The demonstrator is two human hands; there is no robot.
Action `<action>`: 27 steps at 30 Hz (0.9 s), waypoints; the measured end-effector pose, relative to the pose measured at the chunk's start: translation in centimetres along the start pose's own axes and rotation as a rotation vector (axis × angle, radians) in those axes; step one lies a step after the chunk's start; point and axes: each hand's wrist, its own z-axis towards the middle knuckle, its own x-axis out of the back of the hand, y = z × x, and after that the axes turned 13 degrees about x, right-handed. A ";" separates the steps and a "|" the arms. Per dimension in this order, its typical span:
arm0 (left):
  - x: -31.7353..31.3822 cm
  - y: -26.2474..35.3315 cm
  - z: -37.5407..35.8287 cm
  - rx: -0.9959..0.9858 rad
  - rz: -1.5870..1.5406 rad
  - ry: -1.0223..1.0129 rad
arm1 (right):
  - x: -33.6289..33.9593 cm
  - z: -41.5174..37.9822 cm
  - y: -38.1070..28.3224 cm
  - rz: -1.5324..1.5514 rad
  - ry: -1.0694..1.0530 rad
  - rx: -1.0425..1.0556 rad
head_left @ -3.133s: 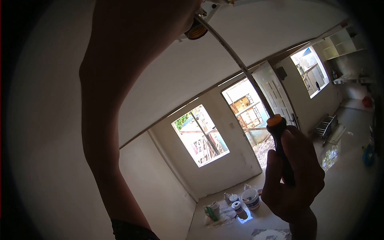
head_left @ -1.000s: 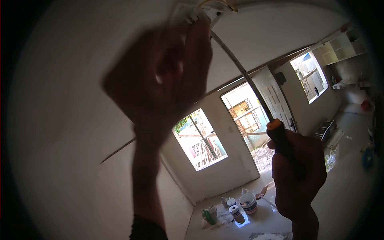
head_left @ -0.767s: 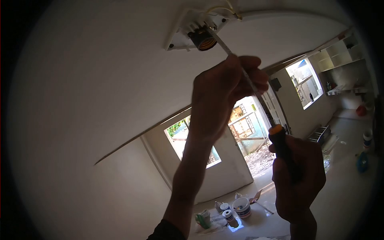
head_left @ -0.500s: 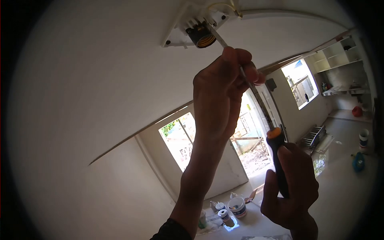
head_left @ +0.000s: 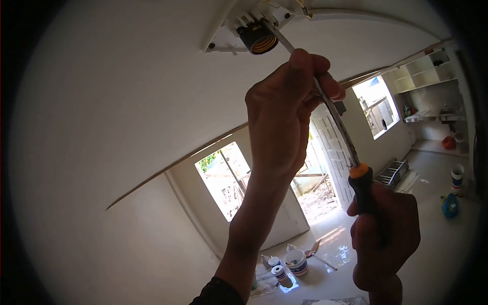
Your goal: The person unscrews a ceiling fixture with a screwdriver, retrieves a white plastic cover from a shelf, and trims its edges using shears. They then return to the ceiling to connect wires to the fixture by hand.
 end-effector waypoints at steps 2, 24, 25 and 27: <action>0.9 0.1 0.3 0.039 0.062 -0.064 | -0.1 0.2 -0.4 0.164 0.104 -0.182; -14.2 -17.7 -77.8 2.161 -0.139 -1.067 | 39.8 -35.1 -39.4 -1.851 -0.205 -1.664; -15.3 -16.6 -77.9 2.195 -0.162 -1.014 | 39.9 -35.6 -43.5 -1.967 -0.153 -1.691; -16.7 -16.9 -77.8 2.217 -0.189 -0.934 | 37.6 -35.9 -49.0 -2.063 0.022 -1.847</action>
